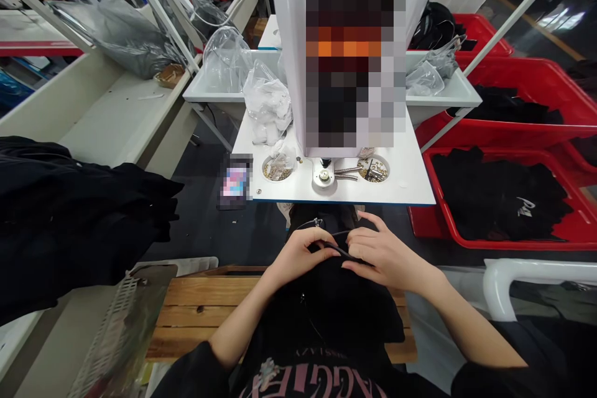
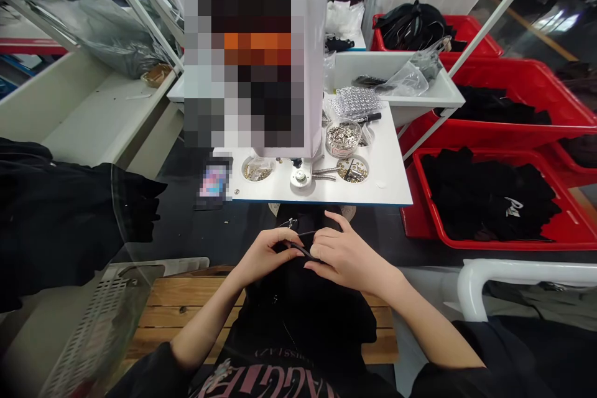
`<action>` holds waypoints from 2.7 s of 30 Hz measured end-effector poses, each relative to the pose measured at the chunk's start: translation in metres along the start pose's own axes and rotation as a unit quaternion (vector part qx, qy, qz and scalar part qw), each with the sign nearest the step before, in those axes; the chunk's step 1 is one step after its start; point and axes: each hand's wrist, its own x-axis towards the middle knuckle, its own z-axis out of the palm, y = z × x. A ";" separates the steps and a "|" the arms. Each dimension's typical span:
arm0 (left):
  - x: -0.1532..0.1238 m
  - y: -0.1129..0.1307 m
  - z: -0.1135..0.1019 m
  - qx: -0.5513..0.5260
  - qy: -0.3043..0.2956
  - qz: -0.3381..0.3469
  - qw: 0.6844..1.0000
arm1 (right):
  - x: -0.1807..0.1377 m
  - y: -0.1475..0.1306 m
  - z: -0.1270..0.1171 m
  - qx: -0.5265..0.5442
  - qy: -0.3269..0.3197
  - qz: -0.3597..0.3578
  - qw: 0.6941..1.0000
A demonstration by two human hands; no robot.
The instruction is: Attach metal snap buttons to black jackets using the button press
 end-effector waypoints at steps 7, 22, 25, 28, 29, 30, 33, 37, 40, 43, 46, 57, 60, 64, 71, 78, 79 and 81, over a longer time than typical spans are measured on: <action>0.004 0.004 -0.003 -0.015 -0.019 0.006 1.000 | 0.002 0.001 -0.004 -0.005 -0.008 -0.020 1.000; 0.012 -0.003 -0.001 -0.009 0.075 0.008 0.997 | 0.002 0.004 0.008 0.047 0.085 0.128 0.987; 0.014 -0.005 0.000 -0.047 0.081 -0.029 0.995 | -0.001 0.010 0.018 0.176 0.150 0.255 0.939; 0.015 -0.007 0.001 -0.103 0.047 -0.056 0.992 | -0.003 0.015 0.028 0.339 0.077 0.320 0.881; 0.016 -0.008 0.001 -0.117 0.033 -0.055 0.991 | -0.003 0.016 0.031 0.356 0.065 0.331 0.871; 0.018 -0.009 0.001 -0.127 0.021 -0.050 0.990 | -0.004 0.016 0.033 0.356 0.073 0.342 0.867; 0.022 -0.014 0.001 -0.125 -0.012 -0.034 0.992 | -0.005 0.012 0.037 0.317 0.171 0.363 0.859; 0.020 -0.021 0.006 -0.027 -0.060 -0.013 0.998 | -0.008 0.005 0.044 0.283 0.273 0.384 0.835; 0.012 -0.026 0.010 0.022 -0.052 0.000 0.998 | -0.008 0.001 0.052 0.268 0.315 0.397 0.819; 0.006 -0.028 0.007 0.028 -0.044 -0.024 0.998 | -0.008 -0.002 0.059 0.289 0.300 0.394 0.819; 0.009 -0.028 0.003 -0.013 -0.085 -0.030 0.996 | -0.007 -0.004 0.062 0.323 0.266 0.375 0.827; 0.029 -0.046 0.033 0.023 -0.025 -0.008 0.999 | -0.014 0.011 0.067 0.253 0.304 0.455 0.798; 0.027 -0.047 0.039 0.042 -0.005 -0.049 0.998 | -0.015 0.016 0.074 0.282 0.302 0.466 0.783; 0.026 -0.047 0.045 0.049 0.031 -0.059 0.997 | -0.017 0.021 0.078 0.324 0.276 0.467 0.775; 0.024 -0.050 0.048 0.053 0.085 -0.083 0.992 | -0.020 0.025 0.074 0.388 0.242 0.442 0.772; 0.024 -0.051 0.048 0.073 0.087 -0.074 0.991 | -0.017 0.026 0.077 0.396 0.280 0.443 0.754; 0.024 -0.051 0.047 0.073 0.088 -0.072 0.991 | -0.017 0.027 0.078 0.414 0.278 0.440 0.747; 0.022 -0.052 0.046 0.070 0.086 -0.073 0.991 | -0.018 0.029 0.079 0.447 0.251 0.441 0.737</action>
